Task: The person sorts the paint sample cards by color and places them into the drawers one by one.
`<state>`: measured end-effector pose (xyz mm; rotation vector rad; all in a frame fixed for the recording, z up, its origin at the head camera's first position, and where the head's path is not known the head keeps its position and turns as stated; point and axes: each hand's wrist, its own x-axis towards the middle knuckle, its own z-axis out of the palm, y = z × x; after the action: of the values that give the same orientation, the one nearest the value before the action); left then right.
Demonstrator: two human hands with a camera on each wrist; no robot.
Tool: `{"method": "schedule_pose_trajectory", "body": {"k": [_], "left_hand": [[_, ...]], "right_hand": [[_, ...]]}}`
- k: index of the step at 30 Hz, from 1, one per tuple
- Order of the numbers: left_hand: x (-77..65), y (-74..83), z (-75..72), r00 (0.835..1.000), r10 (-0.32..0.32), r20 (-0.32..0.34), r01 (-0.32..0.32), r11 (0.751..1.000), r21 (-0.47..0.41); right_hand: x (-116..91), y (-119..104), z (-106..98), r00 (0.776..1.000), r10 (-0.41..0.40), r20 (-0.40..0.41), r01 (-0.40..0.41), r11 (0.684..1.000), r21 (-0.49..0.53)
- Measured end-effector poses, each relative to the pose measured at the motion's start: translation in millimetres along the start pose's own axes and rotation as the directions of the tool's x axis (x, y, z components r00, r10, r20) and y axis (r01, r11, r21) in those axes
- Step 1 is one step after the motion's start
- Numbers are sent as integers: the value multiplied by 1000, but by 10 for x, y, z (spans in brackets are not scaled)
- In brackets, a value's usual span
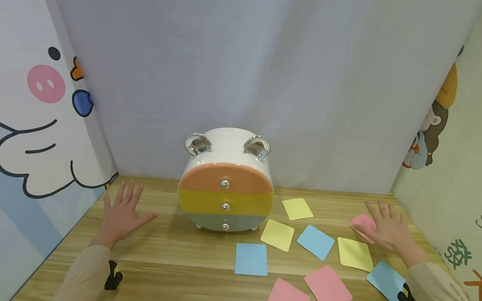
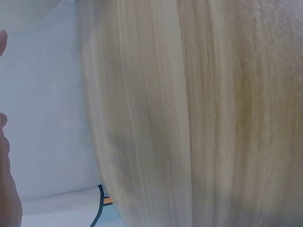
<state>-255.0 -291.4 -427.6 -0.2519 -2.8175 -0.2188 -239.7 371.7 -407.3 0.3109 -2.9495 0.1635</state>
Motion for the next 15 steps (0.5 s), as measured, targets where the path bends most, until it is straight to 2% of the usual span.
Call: {"method": "schedule_pose_trajectory", "body": {"k": [4,7,11,15], "left_hand": [[16,-14,-12,1000,9,-5,-9,1000,5],[41,-2,-43,998,46,-49,-46,999,-14],[84,46,-107,987,109,-120,-117,991,-63],[128,121,-190,973,156,-171,-178,977,-117]], "right_hand": [[-12,7,-27,1000,2,6,-2,1000,1],[15,-4,-44,1000,-19,-11,19,1000,12],[94,-62,-81,998,-31,-57,37,994,107],[153,-187,-131,996,-1,-87,23,967,255]]}}
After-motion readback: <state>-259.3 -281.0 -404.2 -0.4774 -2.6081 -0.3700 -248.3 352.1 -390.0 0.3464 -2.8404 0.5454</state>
